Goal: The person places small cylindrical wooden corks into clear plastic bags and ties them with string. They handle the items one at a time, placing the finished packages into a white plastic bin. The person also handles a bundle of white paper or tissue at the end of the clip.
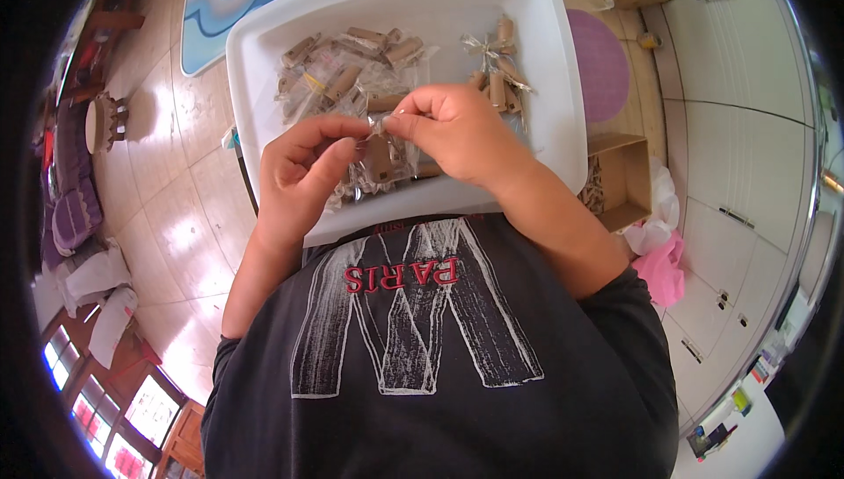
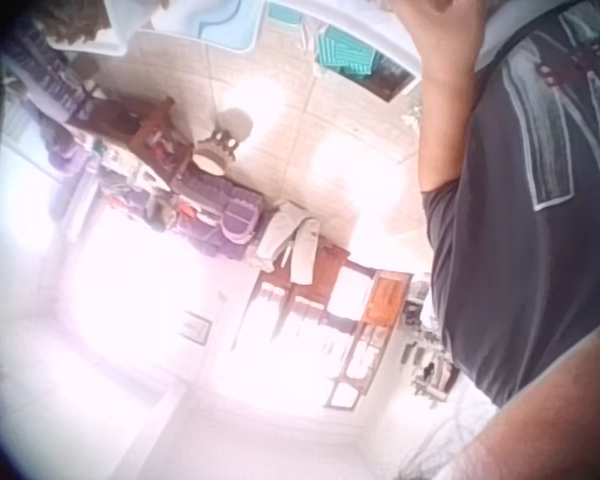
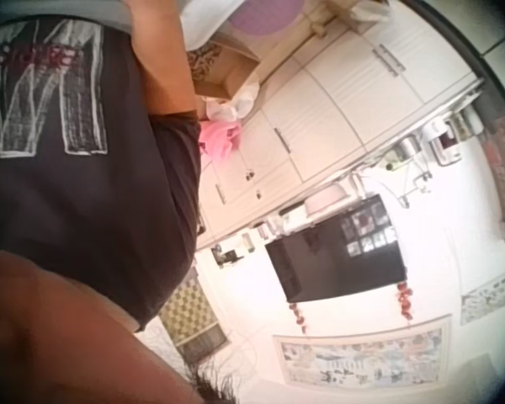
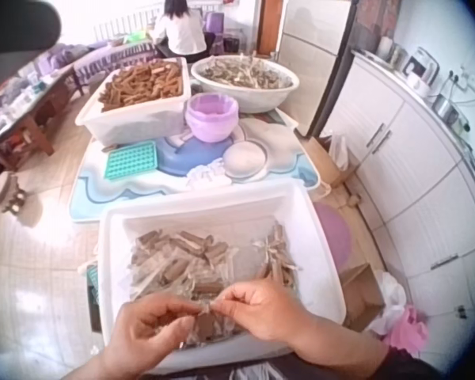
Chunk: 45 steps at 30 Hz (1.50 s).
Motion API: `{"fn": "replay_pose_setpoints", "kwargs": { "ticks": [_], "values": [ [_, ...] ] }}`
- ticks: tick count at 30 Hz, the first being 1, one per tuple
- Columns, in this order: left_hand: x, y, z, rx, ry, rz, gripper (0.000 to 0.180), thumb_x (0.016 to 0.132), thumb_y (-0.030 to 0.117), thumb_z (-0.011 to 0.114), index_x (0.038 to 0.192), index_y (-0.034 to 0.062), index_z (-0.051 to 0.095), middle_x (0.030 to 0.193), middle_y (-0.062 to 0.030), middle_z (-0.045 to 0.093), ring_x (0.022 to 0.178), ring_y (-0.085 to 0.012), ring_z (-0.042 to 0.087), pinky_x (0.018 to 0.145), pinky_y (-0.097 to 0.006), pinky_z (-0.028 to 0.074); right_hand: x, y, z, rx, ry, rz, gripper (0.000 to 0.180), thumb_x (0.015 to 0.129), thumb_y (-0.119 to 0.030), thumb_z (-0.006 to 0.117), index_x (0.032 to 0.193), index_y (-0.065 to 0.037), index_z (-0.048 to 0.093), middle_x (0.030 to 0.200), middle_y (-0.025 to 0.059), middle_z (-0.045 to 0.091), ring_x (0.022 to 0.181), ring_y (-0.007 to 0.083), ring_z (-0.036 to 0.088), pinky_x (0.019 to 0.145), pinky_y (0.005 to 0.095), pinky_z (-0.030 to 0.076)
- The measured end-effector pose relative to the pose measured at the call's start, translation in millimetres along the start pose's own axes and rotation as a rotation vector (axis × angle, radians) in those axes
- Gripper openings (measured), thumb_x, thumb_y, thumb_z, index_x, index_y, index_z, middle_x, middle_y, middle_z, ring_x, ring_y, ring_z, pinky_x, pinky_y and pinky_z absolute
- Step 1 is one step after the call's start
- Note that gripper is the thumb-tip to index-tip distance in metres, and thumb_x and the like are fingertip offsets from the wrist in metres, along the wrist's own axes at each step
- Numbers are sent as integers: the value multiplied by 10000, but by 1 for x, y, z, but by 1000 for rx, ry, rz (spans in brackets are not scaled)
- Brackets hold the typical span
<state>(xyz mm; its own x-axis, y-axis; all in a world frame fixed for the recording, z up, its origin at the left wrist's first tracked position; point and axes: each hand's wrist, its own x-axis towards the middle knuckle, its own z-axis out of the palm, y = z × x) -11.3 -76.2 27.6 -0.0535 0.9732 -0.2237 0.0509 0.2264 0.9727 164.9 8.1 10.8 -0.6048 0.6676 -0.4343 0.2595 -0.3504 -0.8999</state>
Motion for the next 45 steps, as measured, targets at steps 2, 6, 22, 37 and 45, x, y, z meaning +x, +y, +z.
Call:
{"fn": "replay_pose_setpoints", "kwargs": {
  "ticks": [2,6,22,37,45],
  "values": [
    [0,-6,3,-3,94,-35,113,834,-7,573,945,-22,586,804,-38,618,750,-86,581,661,-207,464,1,6,3,-84,-14,-42,157,862,-174,600,857,-20,629,671,-52,553,608,18,457,537,185,368],
    [-5,-6,-5,21,109,-105,141,842,-10,578,980,-14,547,827,-46,611,744,-88,574,657,-205,455,-4,5,-7,-191,-57,-38,142,884,-156,570,880,-23,620,695,-58,536,614,0,433,530,157,345],
    [67,-28,72,1232,-332,535,95,718,140,627,785,96,577,808,-65,581,814,-241,584,675,-330,484,-24,12,-94,918,154,-333,344,929,-377,460,716,-107,474,650,-16,398,474,81,305,450,207,262],
    [61,0,53,933,-108,611,128,711,104,642,812,78,567,718,-62,585,667,-281,589,603,-373,480,-26,21,-66,-257,285,-183,239,876,-247,591,889,-13,636,634,-22,531,544,19,383,482,193,328],
    [59,-2,39,331,-251,427,487,749,109,707,1169,5,482,1120,-60,580,980,-169,571,864,-291,437,-31,-7,-50,425,115,-113,214,889,-203,570,851,6,595,587,9,509,444,42,385,391,176,296]
  ]
}}
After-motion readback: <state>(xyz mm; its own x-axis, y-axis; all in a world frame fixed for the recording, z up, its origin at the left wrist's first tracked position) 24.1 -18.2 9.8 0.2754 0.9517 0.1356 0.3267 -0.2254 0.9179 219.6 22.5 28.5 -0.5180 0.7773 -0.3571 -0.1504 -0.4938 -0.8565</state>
